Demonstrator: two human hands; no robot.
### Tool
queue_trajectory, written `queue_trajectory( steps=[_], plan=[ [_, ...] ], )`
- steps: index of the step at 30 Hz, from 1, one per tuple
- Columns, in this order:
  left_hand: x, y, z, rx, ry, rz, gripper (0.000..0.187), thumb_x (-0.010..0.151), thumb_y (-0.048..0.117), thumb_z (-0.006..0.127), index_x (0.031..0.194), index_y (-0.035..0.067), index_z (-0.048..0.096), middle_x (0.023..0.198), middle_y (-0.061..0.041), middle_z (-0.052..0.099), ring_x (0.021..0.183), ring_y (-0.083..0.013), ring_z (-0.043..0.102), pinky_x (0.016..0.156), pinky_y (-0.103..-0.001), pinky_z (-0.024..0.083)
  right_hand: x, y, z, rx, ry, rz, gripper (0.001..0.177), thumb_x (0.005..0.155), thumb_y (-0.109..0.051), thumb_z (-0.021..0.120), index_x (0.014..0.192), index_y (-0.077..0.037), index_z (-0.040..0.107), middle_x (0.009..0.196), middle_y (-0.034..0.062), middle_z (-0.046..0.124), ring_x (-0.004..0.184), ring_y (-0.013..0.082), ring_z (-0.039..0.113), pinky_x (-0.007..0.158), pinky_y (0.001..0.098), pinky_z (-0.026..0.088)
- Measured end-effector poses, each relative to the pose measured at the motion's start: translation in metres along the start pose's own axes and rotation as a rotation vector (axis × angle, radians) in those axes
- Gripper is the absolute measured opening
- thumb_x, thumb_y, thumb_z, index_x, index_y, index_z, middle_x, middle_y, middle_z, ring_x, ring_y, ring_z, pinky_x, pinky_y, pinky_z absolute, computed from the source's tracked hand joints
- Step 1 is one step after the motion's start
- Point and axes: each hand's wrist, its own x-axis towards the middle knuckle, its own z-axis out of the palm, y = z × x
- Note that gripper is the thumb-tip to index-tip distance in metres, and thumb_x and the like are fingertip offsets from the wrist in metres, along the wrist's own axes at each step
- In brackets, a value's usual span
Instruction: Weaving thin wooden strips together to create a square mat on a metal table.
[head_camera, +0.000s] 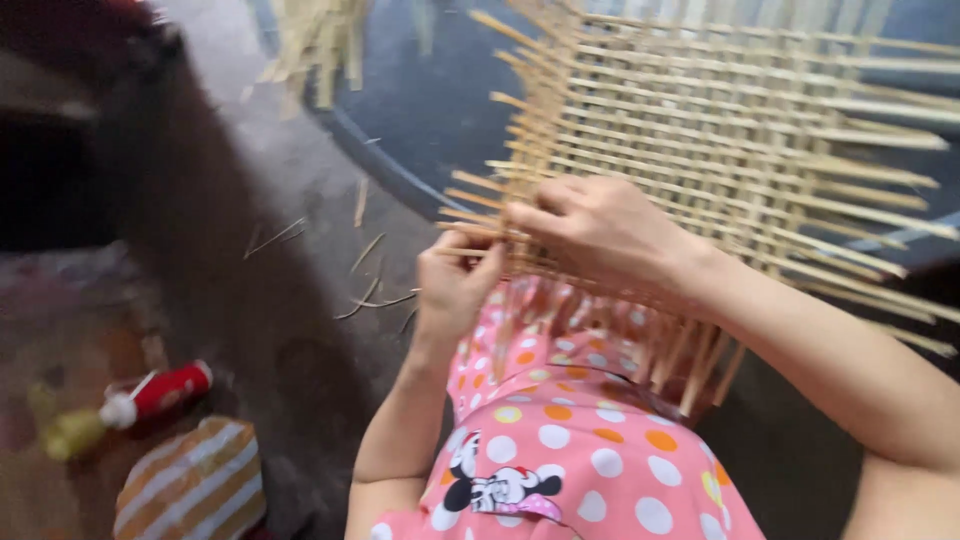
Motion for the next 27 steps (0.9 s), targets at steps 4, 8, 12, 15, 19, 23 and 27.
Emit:
queue_trajectory(
  steps=[4,8,12,15,19,23,27],
  plan=[
    [-0.002,0.007,0.004,-0.033,0.066,-0.008,0.007,0.070,0.003,0.063,0.076,0.002,0.064,0.067,-0.012,0.060,0.061,-0.0108,0.054,0.050,-0.023,0.047,-0.007,0.008,0.020,-0.008,0.003,0.037,0.027,0.078,-0.016,0.048,0.105,-0.018,0.050,0.074,0.0046,0.048,0.066,0.0226,0.055,0.054,0.0304,0.045],
    [-0.001,0.026,0.003,-0.011,0.093,-0.026,0.004,0.069,0.008,0.065,0.070,0.005,0.064,0.063,-0.008,0.059,0.056,-0.0076,0.054,0.045,-0.019,0.045,-0.008,0.009,0.021,-0.026,-0.004,0.072,0.035,0.072,-0.010,0.050,0.106,-0.018,0.051,0.076,0.0048,0.049,0.066,0.0235,0.054,0.053,0.0319,0.045],
    [-0.002,0.032,0.001,0.017,0.103,-0.033,0.002,0.067,0.007,0.065,0.067,0.005,0.063,0.059,-0.006,0.057,0.053,-0.0066,0.052,0.043,-0.018,0.044,-0.007,0.008,0.021,-0.053,-0.003,0.094,0.035,0.074,-0.009,0.049,0.106,-0.020,0.052,0.075,0.0023,0.048,0.064,0.0217,0.053,0.052,0.0311,0.044],
    [-0.003,0.039,-0.001,0.078,0.031,-0.087,0.004,0.072,0.008,0.061,0.068,0.006,0.061,0.072,-0.002,0.057,0.064,-0.0071,0.054,0.054,-0.020,0.045,-0.001,0.003,0.013,-0.002,-0.048,0.090,0.036,0.068,0.000,0.052,0.103,-0.012,0.051,0.082,0.0073,0.052,0.062,0.0253,0.053,0.049,0.0335,0.040],
    [-0.002,0.038,-0.002,0.144,0.003,0.002,0.006,0.072,0.009,0.058,0.067,0.006,0.060,0.071,-0.002,0.057,0.065,-0.0085,0.055,0.057,-0.021,0.045,0.004,0.001,0.009,-0.023,-0.045,0.095,0.022,0.079,-0.004,0.052,0.100,-0.011,0.051,0.081,0.0073,0.052,0.062,0.0236,0.054,0.048,0.0325,0.041],
    [-0.002,0.038,0.000,0.161,0.020,-0.016,0.005,0.070,0.007,0.058,0.067,0.006,0.061,0.071,-0.001,0.057,0.064,-0.0079,0.054,0.055,-0.021,0.044,0.005,0.001,0.010,-0.045,-0.028,0.098,0.020,0.080,-0.003,0.052,0.099,-0.011,0.052,0.074,0.0065,0.050,0.057,0.0225,0.052,0.044,0.0321,0.039],
    [-0.001,0.037,0.000,0.167,0.014,-0.013,0.005,0.069,0.007,0.057,0.067,0.005,0.062,0.071,-0.002,0.058,0.064,-0.0091,0.055,0.054,-0.021,0.046,0.005,0.002,0.009,-0.033,-0.068,0.101,0.020,0.080,-0.004,0.051,0.098,-0.012,0.051,0.076,0.0056,0.051,0.058,0.0221,0.052,0.045,0.0319,0.039]
  ],
)
